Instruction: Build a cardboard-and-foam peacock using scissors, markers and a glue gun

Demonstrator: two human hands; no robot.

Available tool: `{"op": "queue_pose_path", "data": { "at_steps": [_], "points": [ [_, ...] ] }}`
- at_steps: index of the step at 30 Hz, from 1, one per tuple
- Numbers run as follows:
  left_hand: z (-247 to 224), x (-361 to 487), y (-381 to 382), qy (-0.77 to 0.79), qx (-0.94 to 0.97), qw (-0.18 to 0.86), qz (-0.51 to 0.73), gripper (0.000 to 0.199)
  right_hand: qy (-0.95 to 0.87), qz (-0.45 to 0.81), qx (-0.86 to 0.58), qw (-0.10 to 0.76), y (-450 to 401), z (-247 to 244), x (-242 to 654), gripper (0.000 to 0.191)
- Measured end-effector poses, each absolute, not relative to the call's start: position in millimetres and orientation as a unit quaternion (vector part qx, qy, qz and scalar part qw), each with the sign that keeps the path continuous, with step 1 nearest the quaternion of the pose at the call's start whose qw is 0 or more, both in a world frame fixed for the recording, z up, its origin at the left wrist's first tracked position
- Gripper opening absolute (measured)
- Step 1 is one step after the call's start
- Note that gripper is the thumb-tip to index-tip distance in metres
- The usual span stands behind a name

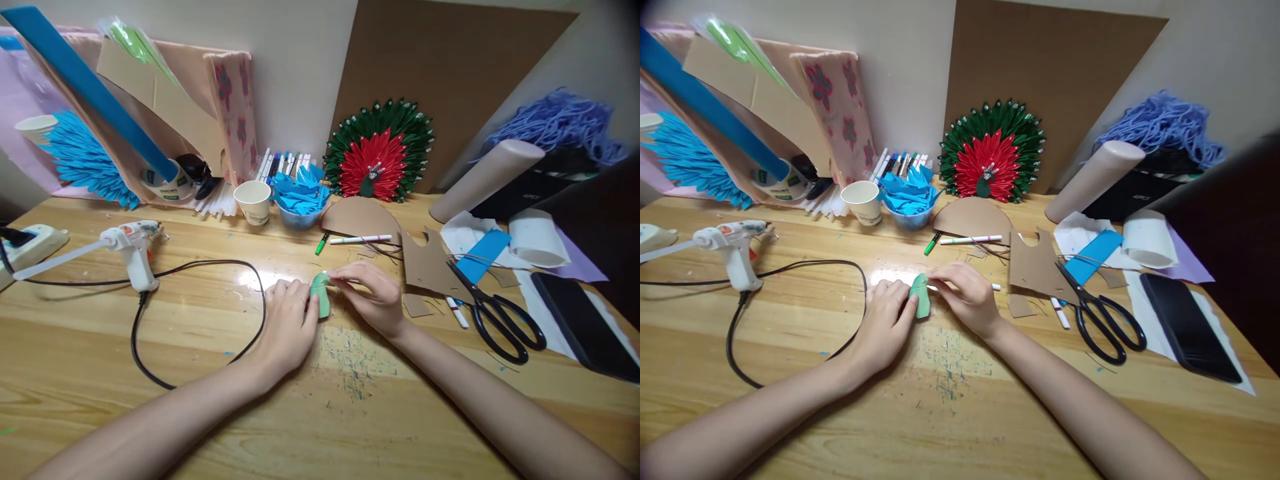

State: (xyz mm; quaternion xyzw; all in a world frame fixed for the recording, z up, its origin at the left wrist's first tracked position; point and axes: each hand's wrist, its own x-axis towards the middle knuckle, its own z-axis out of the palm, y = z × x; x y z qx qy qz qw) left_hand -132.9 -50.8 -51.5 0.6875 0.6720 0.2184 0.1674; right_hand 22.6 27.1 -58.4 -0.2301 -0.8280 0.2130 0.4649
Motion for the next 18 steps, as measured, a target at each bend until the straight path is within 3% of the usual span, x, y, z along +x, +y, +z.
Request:
{"op": "queue_pose_path", "data": {
  "at_steps": [18],
  "points": [
    [-51.5,-132.6,-50.4,0.666,0.691,0.190,0.207,0.027,-0.854,0.209,-0.237,0.413,27.1,-61.2,23.8,0.022]
  ]
}}
